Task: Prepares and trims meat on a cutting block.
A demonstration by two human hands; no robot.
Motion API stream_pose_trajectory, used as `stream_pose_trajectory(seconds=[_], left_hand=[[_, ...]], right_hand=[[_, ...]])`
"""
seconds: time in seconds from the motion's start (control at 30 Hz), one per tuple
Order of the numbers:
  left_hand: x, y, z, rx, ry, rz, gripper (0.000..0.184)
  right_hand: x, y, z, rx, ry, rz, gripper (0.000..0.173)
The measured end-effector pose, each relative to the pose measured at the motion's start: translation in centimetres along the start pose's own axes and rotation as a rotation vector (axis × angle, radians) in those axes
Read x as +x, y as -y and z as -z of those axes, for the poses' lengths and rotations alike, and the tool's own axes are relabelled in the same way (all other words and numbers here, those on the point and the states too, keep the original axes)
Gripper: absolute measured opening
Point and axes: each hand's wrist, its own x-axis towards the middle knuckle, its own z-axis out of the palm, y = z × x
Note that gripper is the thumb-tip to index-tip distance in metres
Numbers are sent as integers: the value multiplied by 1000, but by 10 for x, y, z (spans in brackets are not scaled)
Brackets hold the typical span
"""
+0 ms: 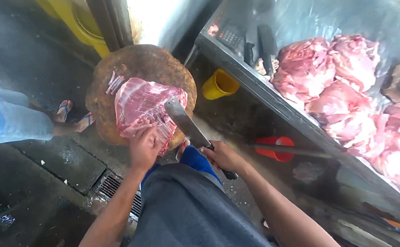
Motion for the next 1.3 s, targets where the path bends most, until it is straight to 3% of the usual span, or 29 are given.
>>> stream_pose_trajectory(seconds=[0.1,0.17,0.23,0.3,0.37,0.47,0.6,0.7,0.8,0.93,1.03,1.13,1.2,1.3], left_hand=[[-15,-40,-11,-458,214,241,27],[-12,-56,-39,-897,401,565,35],[-1,-66,-69,-1185,431,917,43],[11,-73,-94,-1378,210,1156,46],[20,-89,-116,-1512,-247,1253,42],[49,-123,-143,-1576,-862,1251,33],[95,-125,-174,-1502,-1271,1292,30],[127,-120,-170,-1166,-1382,1459,44],[149,-116,-165,-1042,-1541,1438,58],[149,-91,-164,-1228,-1817,1176,59],[151,-84,-171,-1250,-1951,1019,50],[150,-78,-176,-1261,-2027,975,46],[149,-75,-167,-1286,-2072,926,41],[141,-67,-164,-1257,-2122,856,33]], right_hand=[[30,-4,38,-8,-52,73,37],[60,6,69,-24,-21,114,34],[96,17,102,-89,50,148,30],[133,25,135,-182,141,169,31],[164,30,166,-243,262,193,35],[201,45,213,-204,483,209,32],[232,57,254,-167,663,127,27],[255,67,266,-364,628,79,26],[262,72,274,-517,534,123,35],[251,81,275,-747,153,241,53],[226,89,273,-843,17,376,49],[205,95,274,-739,179,432,40],[197,104,273,-543,406,447,29],[191,130,256,-473,676,456,27]])
